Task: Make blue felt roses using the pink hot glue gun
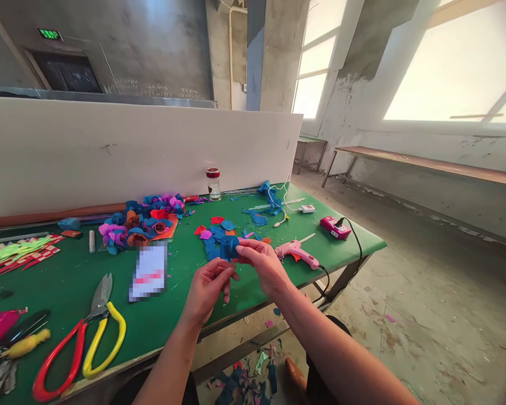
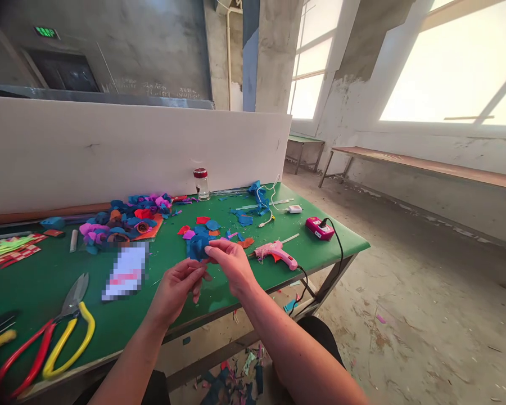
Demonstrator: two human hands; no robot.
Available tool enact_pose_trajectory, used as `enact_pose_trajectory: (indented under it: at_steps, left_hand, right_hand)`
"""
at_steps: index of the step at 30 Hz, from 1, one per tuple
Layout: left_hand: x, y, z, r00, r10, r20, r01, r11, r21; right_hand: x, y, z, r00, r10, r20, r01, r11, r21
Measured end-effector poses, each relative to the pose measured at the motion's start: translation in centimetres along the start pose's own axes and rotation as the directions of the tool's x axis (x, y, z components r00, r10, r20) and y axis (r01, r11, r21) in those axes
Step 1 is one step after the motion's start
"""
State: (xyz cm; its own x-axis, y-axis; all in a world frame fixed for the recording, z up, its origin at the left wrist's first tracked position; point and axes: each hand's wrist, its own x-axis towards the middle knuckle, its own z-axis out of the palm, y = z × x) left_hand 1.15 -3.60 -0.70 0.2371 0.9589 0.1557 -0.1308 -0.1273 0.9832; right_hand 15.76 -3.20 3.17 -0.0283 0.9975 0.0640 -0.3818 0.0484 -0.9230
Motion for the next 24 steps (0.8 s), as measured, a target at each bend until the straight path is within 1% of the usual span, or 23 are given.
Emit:
enact_pose_trajectory:
  at_steps: [5, 6, 11, 13, 20, 24]
  left_hand:
    - [0.0, -0.2, 0.0, 1.0, 0.008, -0.024, -0.007, 1.0, 0.01]
    - [0.0, -0.2, 0.0, 1.0, 0.009, -0.026, -0.009, 1.0, 0.011]
    - [0.0, -0.1, -0.1, 0.999, 0.028, -0.021, -0.027, 0.999, 0.036]
    - [0.0, 0.0, -0.1, 0.999, 0.032, -0.02, -0.032, 0.999, 0.031]
    - [-0.2, 0.0, 0.4, 0.999, 0.032, -0.019, -0.033, 0.998, -0.045]
    - [-0.3, 0.0, 0.4, 1.0, 0.019, -0.025, -0.02, 0.999, -0.032]
  right_hand:
    - [-0.1, 0.3, -0.2, 1.0, -0.004, -0.019, 0.002, 0.998, -0.065]
    - [-0.1, 0.3, -0.2, 1.0, -0.005, -0.006, 0.005, 0.997, -0.074]
    - [-0.3, 0.9, -0.3, 0.985, -0.018, 0.174, 0.037, 0.994, -0.107]
    - [-0.4, 1.2, -0.2, 0.979, -0.022, 0.201, 0.044, 0.994, -0.103]
    - [-0.5, 1.6, 0.1, 0.986, -0.005, 0.166, 0.008, 1.0, -0.016]
    - [-0.4, 1.7, 0.0, 0.99, 0.005, 0.143, -0.002, 1.0, -0.023]
